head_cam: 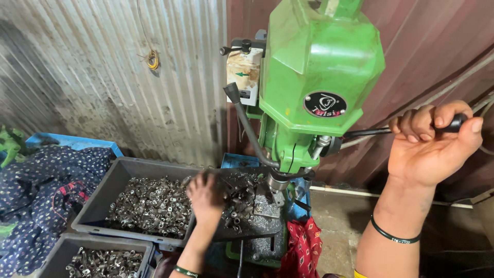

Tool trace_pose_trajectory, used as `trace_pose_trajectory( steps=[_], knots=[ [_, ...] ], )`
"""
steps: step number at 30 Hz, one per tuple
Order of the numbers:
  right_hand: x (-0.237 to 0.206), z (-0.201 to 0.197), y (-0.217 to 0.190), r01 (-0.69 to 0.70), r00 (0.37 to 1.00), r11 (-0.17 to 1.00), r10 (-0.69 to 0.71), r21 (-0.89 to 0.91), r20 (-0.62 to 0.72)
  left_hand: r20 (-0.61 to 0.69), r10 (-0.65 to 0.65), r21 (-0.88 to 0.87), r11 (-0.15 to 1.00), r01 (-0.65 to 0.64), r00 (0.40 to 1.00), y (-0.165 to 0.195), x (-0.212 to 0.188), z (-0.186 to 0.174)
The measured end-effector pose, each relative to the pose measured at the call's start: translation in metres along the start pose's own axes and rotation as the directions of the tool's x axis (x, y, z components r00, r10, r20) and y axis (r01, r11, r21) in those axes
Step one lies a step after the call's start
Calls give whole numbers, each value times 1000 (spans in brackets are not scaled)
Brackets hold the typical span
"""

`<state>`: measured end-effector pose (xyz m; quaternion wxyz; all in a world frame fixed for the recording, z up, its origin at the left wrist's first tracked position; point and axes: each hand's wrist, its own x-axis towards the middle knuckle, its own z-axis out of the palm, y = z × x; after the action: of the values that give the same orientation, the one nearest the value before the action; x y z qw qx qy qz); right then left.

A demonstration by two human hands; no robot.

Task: The person picks small metal fittings one at a time from a bin, places each under the drill press, and pulls the machine lever to drill holes, returning drilled parts to the bin and repeating the cycle.

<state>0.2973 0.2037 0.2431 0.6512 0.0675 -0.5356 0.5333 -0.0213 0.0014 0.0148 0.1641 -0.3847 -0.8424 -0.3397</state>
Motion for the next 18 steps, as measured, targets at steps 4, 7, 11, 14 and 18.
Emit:
trace_pose_trajectory(
  steps=[4, 7, 11, 14, 18],
  knots=[
    [-2, 0, 1, -1, 1000, 1000, 1, 18, 8, 287, 51, 29, 998, -62, 957, 19, -1, 12],
    [-1, 0, -2, -3, 999, 1000, 3, -5, 35, 385, 37, 6, 999, -43, 922, 29, 4, 15],
    [-1, 2, -4, -4, 998, 1000, 5, -14, 64, 421, 147, -96, 988, -117, 895, 34, 13, 16],
    [-1, 4, -3, 5, 998, 1000, -4, -22, 64, 400, 190, -182, 975, -125, 897, 33, 18, 17],
    [-1, 8, -3, 10, 999, 1000, -8, -26, 47, 384, 228, -341, 936, -92, 895, 28, 20, 14]
  ],
)
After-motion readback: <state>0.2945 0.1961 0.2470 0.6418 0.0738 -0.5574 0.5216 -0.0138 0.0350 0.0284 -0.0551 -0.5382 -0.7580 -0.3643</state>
